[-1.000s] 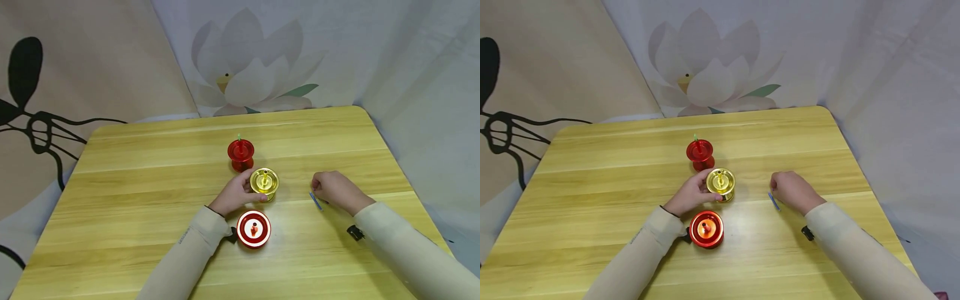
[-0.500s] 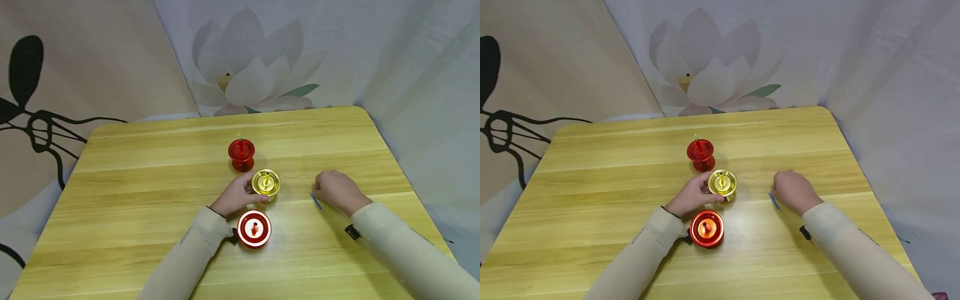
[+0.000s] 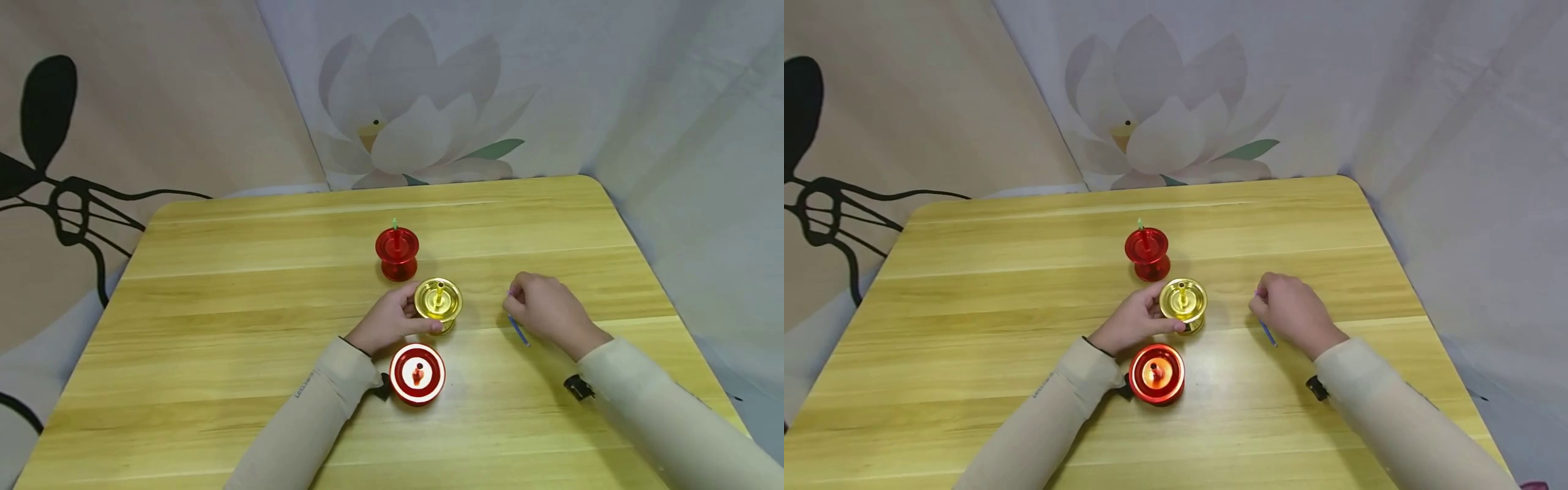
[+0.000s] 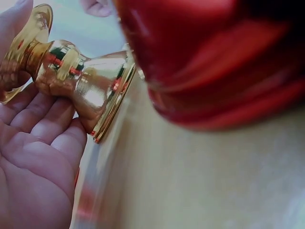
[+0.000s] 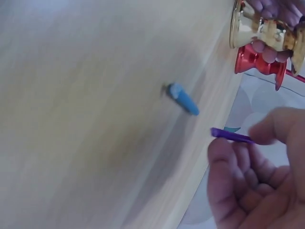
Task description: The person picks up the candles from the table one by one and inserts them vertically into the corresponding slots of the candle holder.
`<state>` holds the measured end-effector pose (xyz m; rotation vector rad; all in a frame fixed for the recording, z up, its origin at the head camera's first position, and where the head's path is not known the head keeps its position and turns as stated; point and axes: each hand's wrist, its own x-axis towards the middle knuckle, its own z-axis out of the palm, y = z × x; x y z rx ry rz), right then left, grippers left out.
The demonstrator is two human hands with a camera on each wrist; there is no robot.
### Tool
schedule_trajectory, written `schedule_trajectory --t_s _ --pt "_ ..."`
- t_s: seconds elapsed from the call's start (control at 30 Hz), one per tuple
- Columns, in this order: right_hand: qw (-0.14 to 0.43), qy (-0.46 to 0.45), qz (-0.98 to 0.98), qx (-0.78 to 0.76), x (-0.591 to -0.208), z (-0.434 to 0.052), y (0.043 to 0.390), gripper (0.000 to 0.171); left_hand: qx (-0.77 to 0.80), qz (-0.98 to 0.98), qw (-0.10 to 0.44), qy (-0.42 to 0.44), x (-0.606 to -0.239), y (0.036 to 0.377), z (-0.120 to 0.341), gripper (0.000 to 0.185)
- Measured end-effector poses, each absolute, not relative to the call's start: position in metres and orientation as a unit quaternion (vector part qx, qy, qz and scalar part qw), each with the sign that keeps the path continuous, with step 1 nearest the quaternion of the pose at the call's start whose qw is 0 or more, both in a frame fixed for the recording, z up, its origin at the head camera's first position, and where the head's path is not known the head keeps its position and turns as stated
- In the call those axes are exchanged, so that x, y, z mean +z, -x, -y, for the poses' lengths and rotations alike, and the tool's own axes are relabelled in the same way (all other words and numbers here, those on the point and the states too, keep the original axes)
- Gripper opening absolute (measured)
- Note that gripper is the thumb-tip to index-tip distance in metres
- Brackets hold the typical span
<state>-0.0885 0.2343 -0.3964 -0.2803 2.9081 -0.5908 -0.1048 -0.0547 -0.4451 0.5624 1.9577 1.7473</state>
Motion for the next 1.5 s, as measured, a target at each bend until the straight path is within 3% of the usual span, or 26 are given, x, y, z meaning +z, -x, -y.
schedule_trajectory --t_s 0.47,1.07,1.5 --pt "-0.078 0.136 -0.956 -0.249 -0.397 -0.219 0.083 0.01 0.637 -0.707 0.23 -0.202 -0.446 0.105 0.055 0.065" --pt "-0.081 0.167 -0.941 -0.284 -0.378 -0.186 0.087 0.006 0.64 -0.706 0.226 -0.204 -0.445 0.105 0.054 0.063" --pt "-0.136 0.202 -0.914 -0.324 -0.361 -0.165 0.084 0.003 0.64 -0.704 0.223 -0.213 -0.448 0.107 0.055 0.06"
